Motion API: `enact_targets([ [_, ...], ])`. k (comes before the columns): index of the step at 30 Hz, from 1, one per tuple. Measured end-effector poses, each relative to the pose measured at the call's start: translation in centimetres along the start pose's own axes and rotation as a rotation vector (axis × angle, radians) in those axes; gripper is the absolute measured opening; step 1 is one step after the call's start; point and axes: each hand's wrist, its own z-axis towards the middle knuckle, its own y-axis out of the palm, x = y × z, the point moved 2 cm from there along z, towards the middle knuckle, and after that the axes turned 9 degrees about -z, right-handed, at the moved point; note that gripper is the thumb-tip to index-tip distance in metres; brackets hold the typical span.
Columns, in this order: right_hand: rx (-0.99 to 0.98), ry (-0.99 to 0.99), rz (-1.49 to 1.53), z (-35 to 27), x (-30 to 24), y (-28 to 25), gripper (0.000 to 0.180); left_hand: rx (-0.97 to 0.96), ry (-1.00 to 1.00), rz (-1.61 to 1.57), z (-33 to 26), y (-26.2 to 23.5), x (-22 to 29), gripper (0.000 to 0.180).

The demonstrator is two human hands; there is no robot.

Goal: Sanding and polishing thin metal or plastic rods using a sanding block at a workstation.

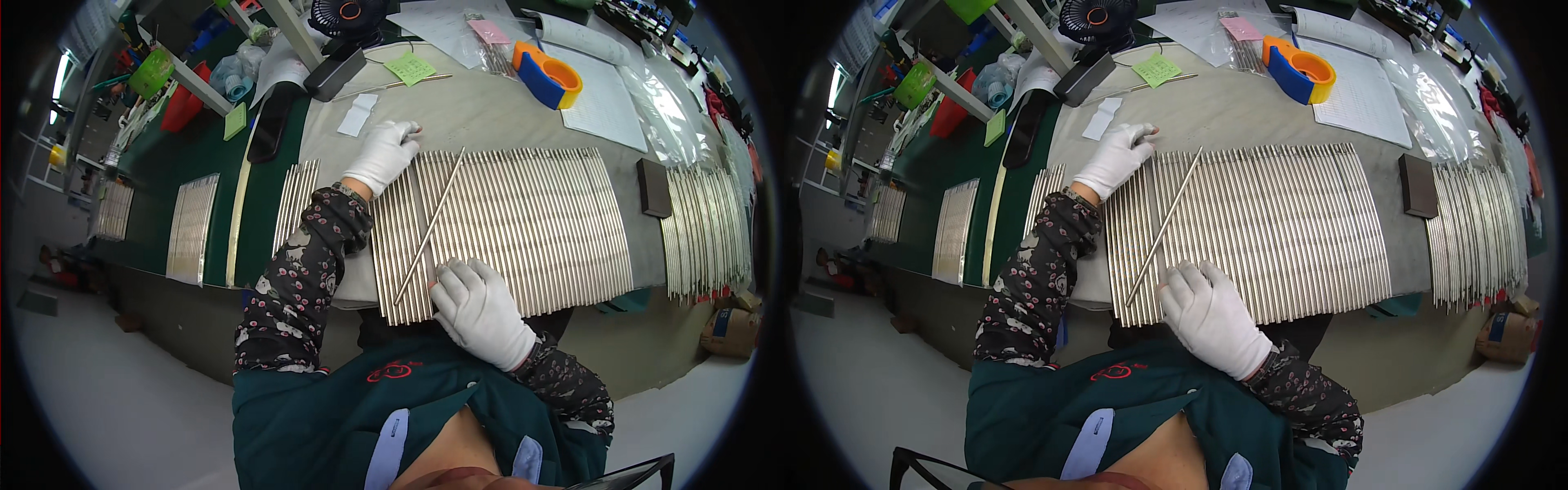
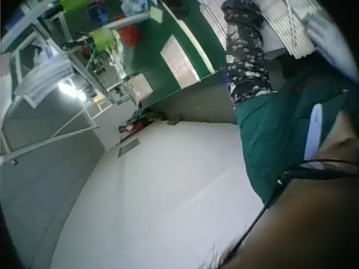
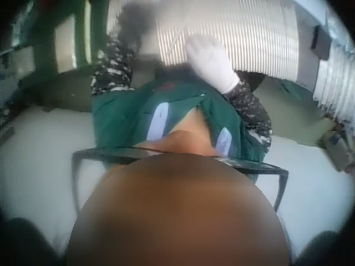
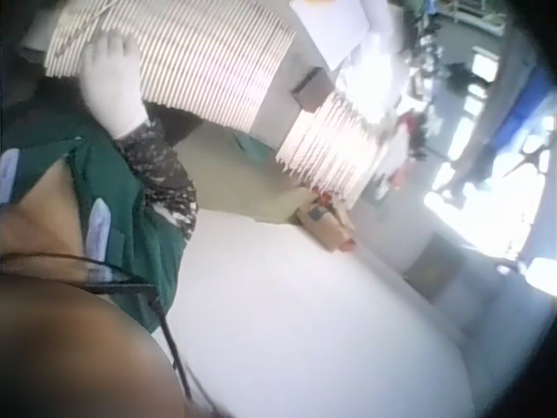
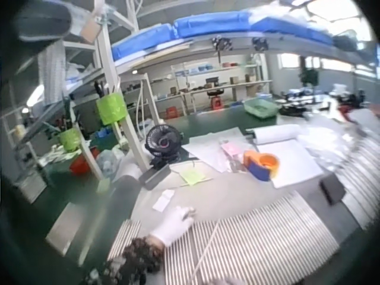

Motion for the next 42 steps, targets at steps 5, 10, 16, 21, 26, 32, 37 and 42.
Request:
enact_targets([
  [5, -0.169, 0.067, 0.041, 1.5, -1.2, -0.3, 0.049, -0.099, -0.037, 0.019, 0.1, 2.4, 3.1, 0.033],
  [10, -0.129, 0.081, 0.069, 1.4, -1.1, 0.4, 0.046, -0.305, -0.007, 0.269, -1.6, 3.7, 7.3, 0.034],
  [16, -0.058, 0.113, 0.162, 0.5, -0.6, -0.2, 0.042, -0.313, -0.001, 0.376, -2.0, 3.5, 7.9, 0.023],
  [21, 0.289, 0.338, 0.315, -2.3, 1.4, -2.5, 0.046, -0.19, 0.048, -0.056, -1.3, 0.8, 9.6, 0.024],
  [26, 0.291, 0.728, 0.89, -4.8, 2.7, -2.8, 0.056, -0.247, -0.002, -0.591, -1.5, 2.5, 14.2, 0.02],
  [32, 0.353, 1.035, 1.018, -10.6, 4.8, -4.0, 0.029, -0.373, -0.144, -0.975, -0.7, 8.3, 17.7, 0.021],
  [37, 0.56, 1.194, 0.973, -18.7, 7.5, -4.1, 0.023, -0.635, -0.066, -1.069, 1.7, 13.1, 18.9, 0.028],
  [42, 0.54, 1.309, 0.879, -22.4, 8.5, -4.0, 0.021, -0.7, -0.165, -1.152, 3.5, 17.5, 19.9, 0.022],
])
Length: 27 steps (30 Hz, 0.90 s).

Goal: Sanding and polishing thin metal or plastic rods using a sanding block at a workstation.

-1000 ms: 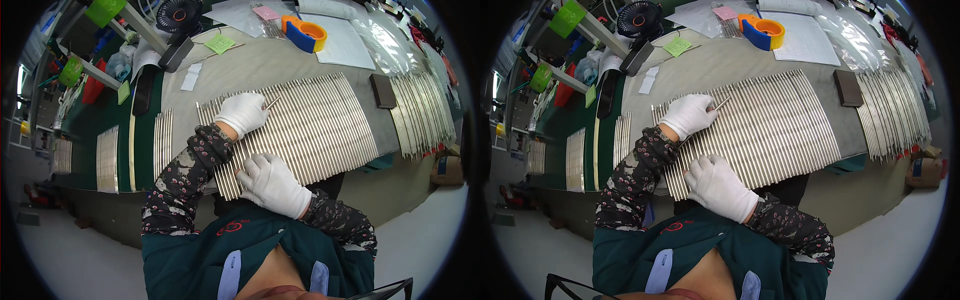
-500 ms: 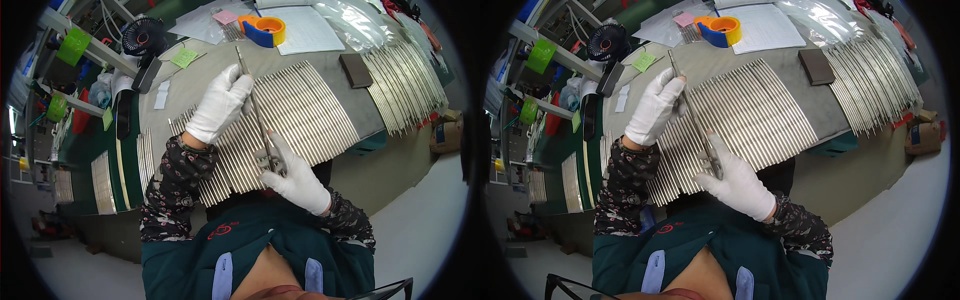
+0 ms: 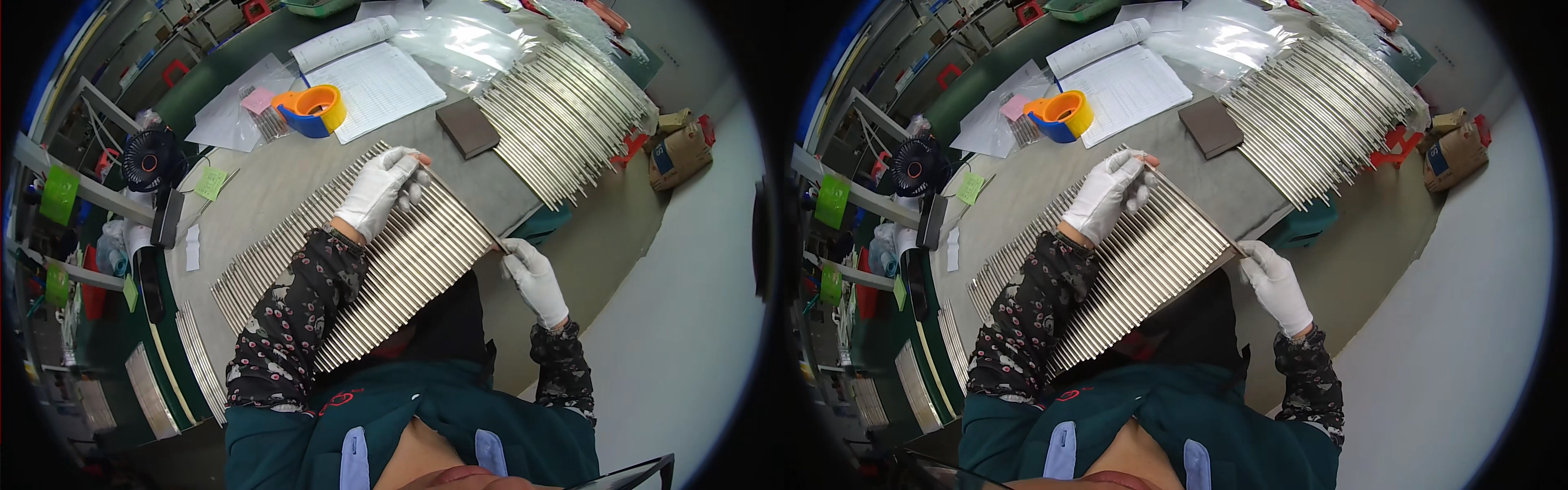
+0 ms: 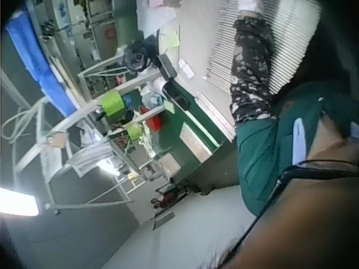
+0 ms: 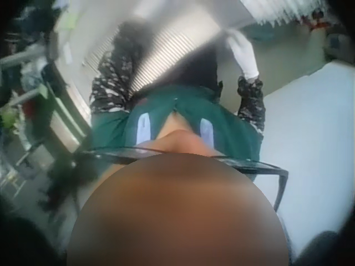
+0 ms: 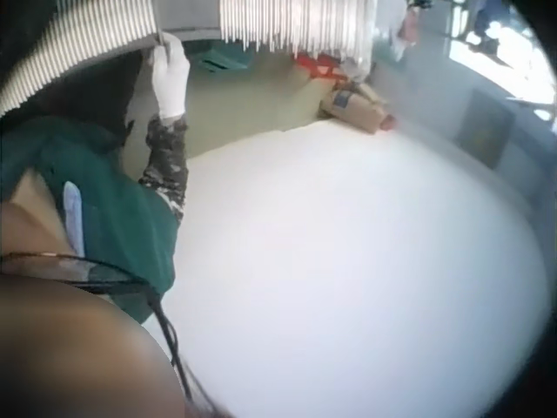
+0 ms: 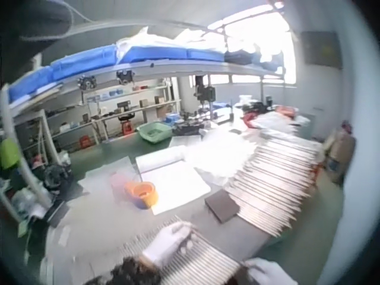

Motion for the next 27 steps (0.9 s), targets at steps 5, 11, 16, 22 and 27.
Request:
enact_targets([
  [5, 0.031, 0.104, -0.072, 0.9, 0.5, -0.6, 0.022, 0.046, -0.1, 0.078, 2.5, -0.1, -1.4, 0.016],
  [11, 0.037, 0.198, -0.046, 1.7, 0.8, -0.9, 0.019, 0.09, -0.114, 0.052, 2.9, -0.2, -1.7, 0.015],
  [16, 0.024, 0.178, -0.025, 1.9, 0.9, -1.0, 0.017, 0.069, -0.128, 0.05, 2.8, -0.1, -1.8, 0.016],
  [22, 0.439, -0.294, -0.621, 4.5, -4.7, -2.3, 0.019, 0.094, -0.101, 0.049, 2.5, 0.3, -2.0, 0.016],
  [27, 0.542, -0.456, -0.977, 13.1, -8.9, 0.6, 0.052, 0.095, -0.075, 0.058, 2.5, -0.1, -2.3, 0.015],
])
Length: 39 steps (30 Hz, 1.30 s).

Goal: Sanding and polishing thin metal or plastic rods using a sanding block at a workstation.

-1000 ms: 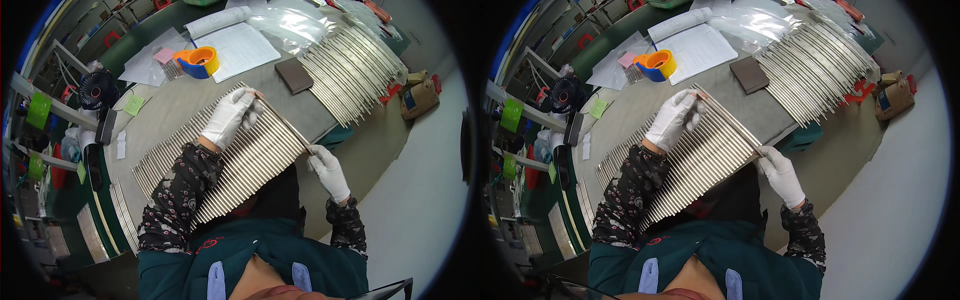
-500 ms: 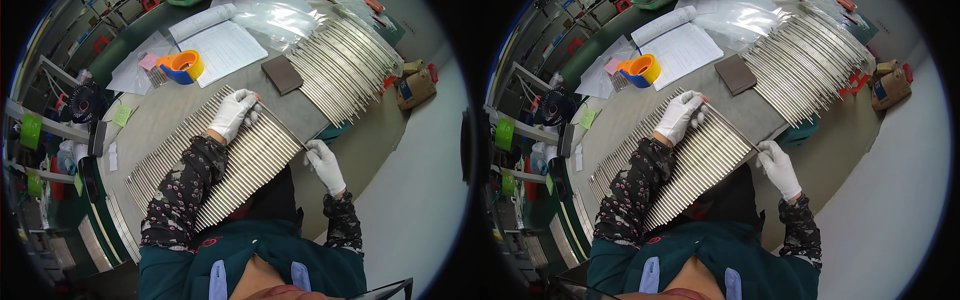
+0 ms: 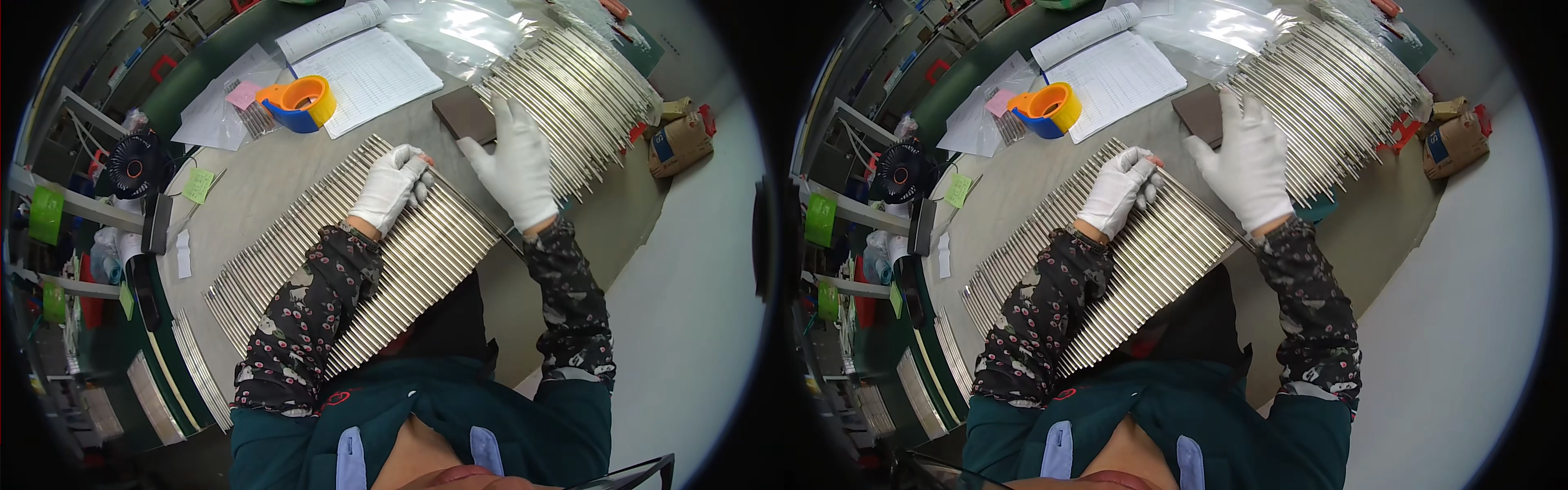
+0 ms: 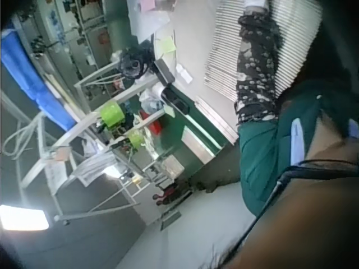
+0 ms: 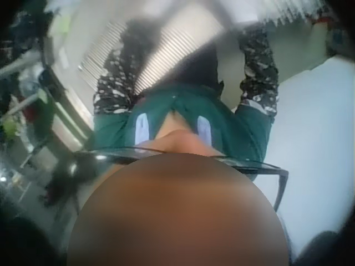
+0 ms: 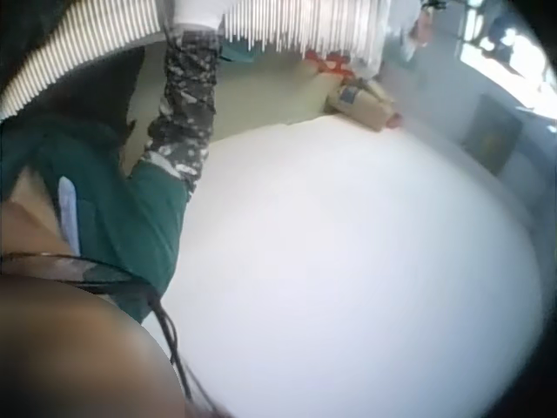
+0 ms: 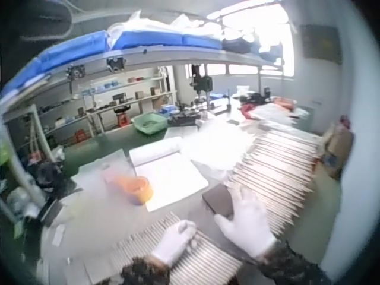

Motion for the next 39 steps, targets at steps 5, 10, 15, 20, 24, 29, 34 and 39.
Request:
enact_targets([
  [5, -0.106, -0.02, -0.496, 1.6, 0.4, 5.9, 0.065, 0.029, 0.012, 0.039, 0.2, 0.5, -0.3, 0.015],
  [10, -0.024, -0.106, -0.361, 1.1, 0.6, 3.8, 0.059, 0.039, 0.022, 0.033, 0.0, 0.5, -0.2, 0.015],
  [15, -0.137, -0.149, 0.169, -3.4, 0.1, -1.0, 0.057, 0.038, 0.029, 0.057, -0.1, 0.4, -0.2, 0.016],
  [20, -0.112, -0.196, -0.132, -3.9, 0.3, -1.4, 0.049, 0.039, 0.077, 0.1, -0.5, 0.6, 0.7, 0.014],
  [24, -0.016, -0.307, 0.101, -4.2, -0.7, -2.9, 0.052, 0.044, 0.073, 0.109, -0.1, 0.3, -0.3, 0.015],
  [29, -0.059, -0.162, -0.167, -3.3, 0.7, -2.1, 0.048, 0.041, 0.118, 0.171, -0.1, 0.5, -0.3, 0.016],
  [34, -0.067, -0.474, 0.157, -4.7, -2.0, -2.5, 0.048, 0.083, 0.126, 0.139, -0.2, 0.3, -0.2, 0.016],
  [39, -0.096, -0.283, 0.027, -3.9, -0.6, -2.7, 0.048, 0.017, 0.101, 0.123, 0.2, 0.4, -0.3, 0.014],
])
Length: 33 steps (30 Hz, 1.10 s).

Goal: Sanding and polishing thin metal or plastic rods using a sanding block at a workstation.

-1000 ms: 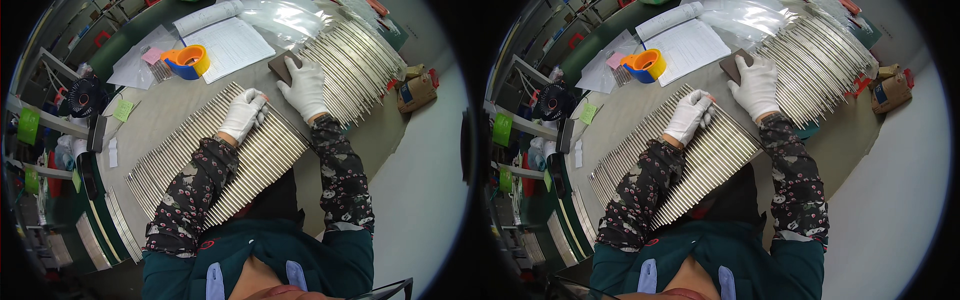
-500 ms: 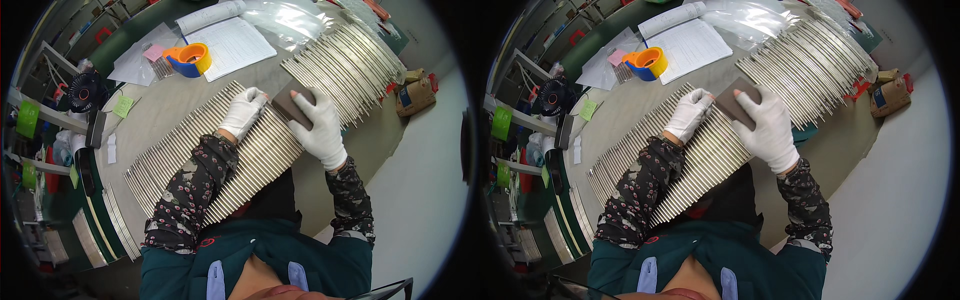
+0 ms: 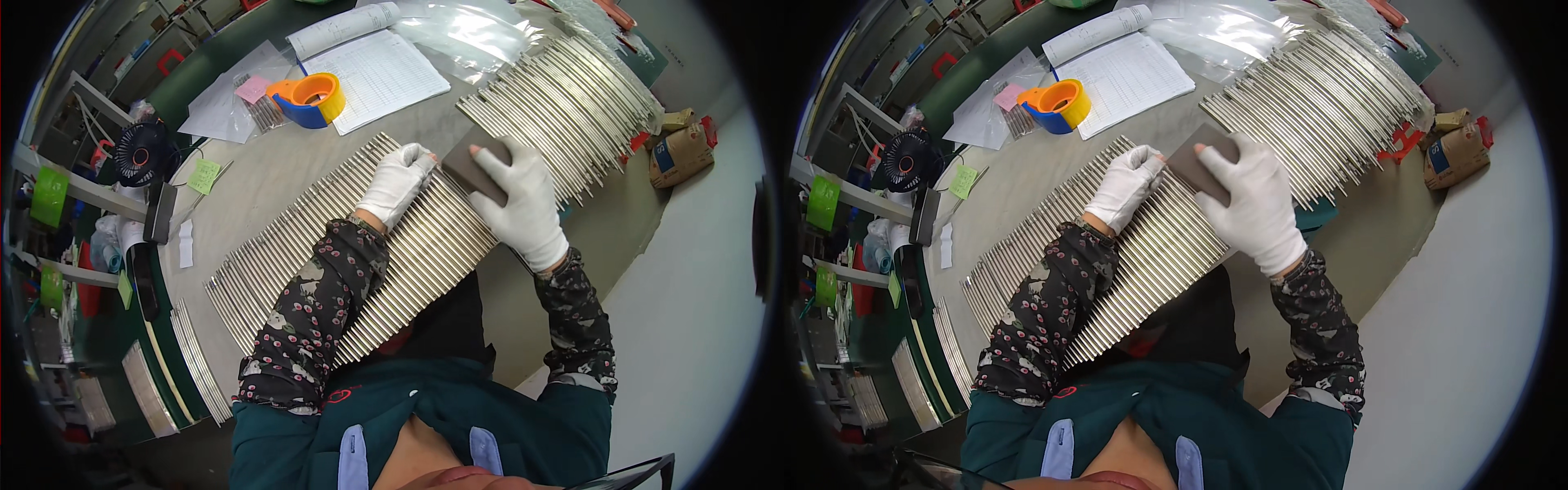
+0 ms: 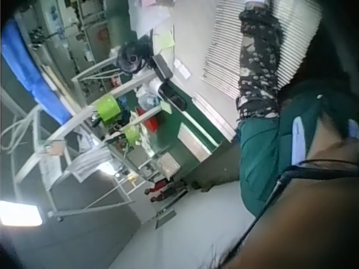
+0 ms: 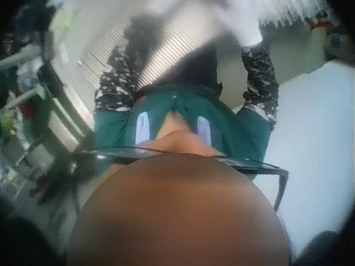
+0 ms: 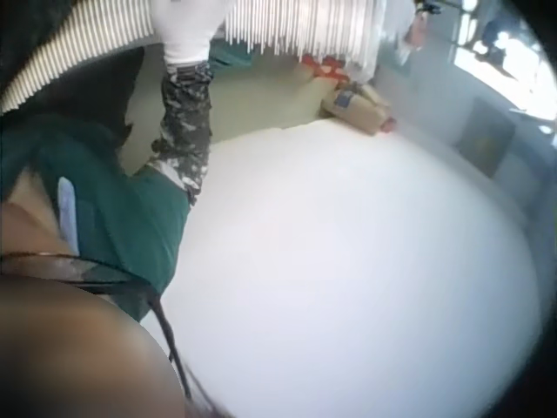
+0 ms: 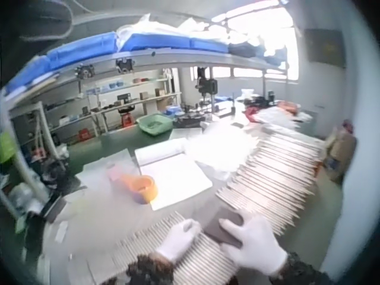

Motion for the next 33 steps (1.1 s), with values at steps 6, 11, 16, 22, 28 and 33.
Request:
enact_targets([
  [6, -0.006, 0.174, -0.125, 0.0, 2.1, 0.7, 0.054, -0.036, -0.003, -0.006, 0.0, -0.2, 0.0, 0.016],
  [11, 0.043, -0.003, 0.034, -0.4, 0.3, 1.6, 0.052, 0.02, -0.011, -0.014, 0.1, -0.4, -0.2, 0.016],
  [16, 0.042, -0.082, 0.07, -1.1, -0.6, 0.6, 0.048, 0.009, -0.03, 0.032, -0.3, -0.1, 0.4, 0.016],
  [22, 0.119, 0.044, -0.081, -1.6, 1.2, 0.5, 0.052, 0.004, -0.044, 0.044, -0.1, 0.1, 0.5, 0.015],
  [28, 0.019, 0.136, -0.175, -1.7, 2.0, 0.7, 0.052, 0.032, -0.042, 0.034, -0.4, 0.1, 0.2, 0.014],
  [33, -0.004, 0.006, 0.077, -2.2, -0.5, 1.0, 0.052, 0.053, -0.022, -0.028, -0.4, -0.1, 0.1, 0.015],
])
